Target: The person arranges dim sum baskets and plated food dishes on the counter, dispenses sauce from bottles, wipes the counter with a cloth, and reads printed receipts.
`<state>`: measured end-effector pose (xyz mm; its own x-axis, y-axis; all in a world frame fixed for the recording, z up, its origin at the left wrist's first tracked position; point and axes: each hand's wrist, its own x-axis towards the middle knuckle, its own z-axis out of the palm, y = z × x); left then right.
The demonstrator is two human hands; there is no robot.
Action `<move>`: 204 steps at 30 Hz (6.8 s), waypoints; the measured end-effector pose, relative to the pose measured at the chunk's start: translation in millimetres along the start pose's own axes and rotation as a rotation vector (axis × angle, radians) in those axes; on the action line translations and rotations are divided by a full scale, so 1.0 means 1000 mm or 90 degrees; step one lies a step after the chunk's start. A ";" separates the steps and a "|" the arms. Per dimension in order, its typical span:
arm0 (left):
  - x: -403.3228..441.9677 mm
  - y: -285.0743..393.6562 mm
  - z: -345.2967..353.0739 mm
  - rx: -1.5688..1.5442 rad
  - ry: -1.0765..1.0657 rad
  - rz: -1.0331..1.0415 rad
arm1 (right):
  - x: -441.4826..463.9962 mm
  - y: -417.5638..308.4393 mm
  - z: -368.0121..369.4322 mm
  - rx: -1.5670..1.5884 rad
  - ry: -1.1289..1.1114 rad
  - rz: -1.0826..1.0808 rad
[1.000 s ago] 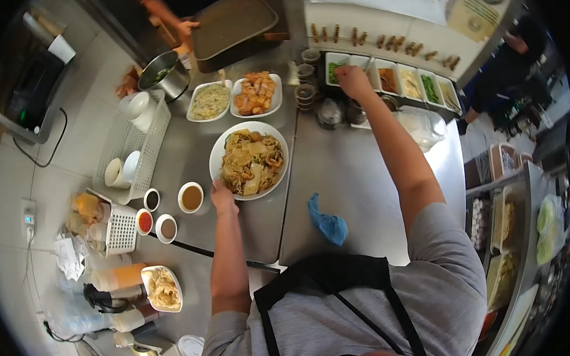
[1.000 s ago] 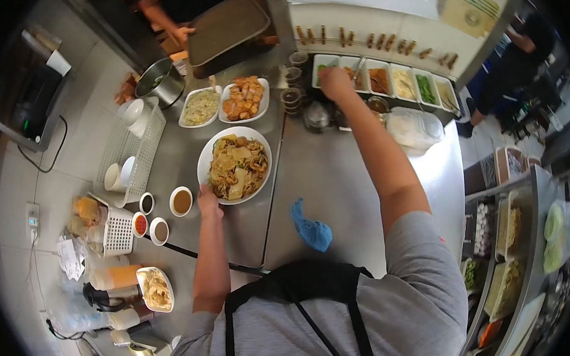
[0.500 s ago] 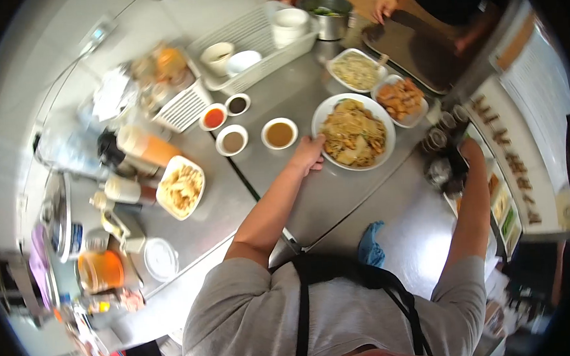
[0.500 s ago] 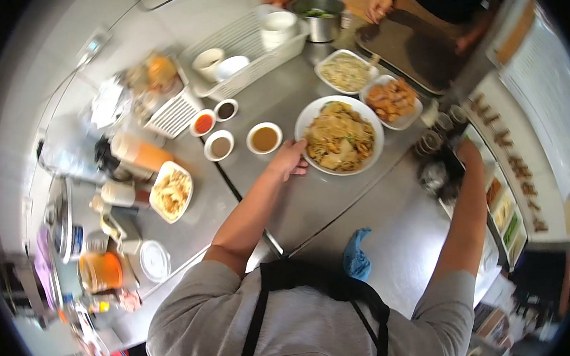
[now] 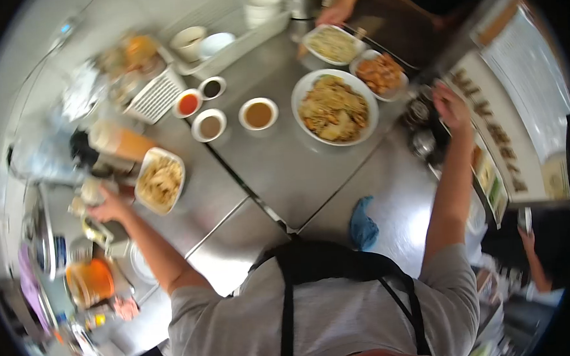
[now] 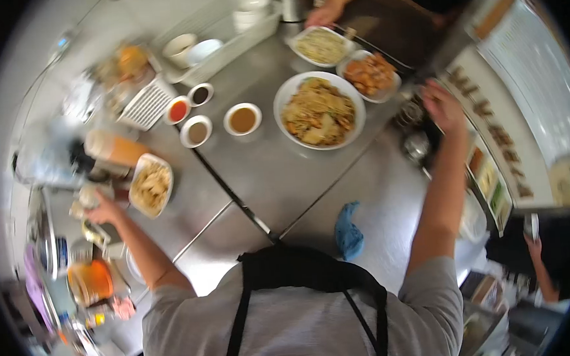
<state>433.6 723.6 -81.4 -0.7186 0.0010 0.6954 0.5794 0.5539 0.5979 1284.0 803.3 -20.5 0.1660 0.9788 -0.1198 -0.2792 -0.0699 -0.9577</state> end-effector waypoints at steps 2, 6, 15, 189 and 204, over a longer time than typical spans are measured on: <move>0.001 -0.009 0.005 0.027 -0.029 -0.014 | -0.003 0.003 0.071 -0.004 -0.002 0.077; -0.001 -0.013 0.011 -0.040 -0.079 -0.045 | 0.005 0.024 0.168 -0.179 -0.026 0.151; 0.011 -0.025 0.021 -0.218 -0.176 -0.067 | 0.012 0.038 0.233 -0.690 -0.236 0.159; -0.337 0.194 -0.163 -0.446 -0.885 0.576 | -0.140 0.174 0.190 -0.931 0.095 -0.298; -0.332 0.196 -0.166 -0.475 -0.879 0.558 | -0.157 0.189 0.216 -0.896 0.012 -0.291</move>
<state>849.6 693.8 -129.3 0.3187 0.8962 0.3087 0.6812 -0.4431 0.5828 1000.5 678.2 -125.8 -0.0001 0.9650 0.2623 0.9228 0.1011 -0.3717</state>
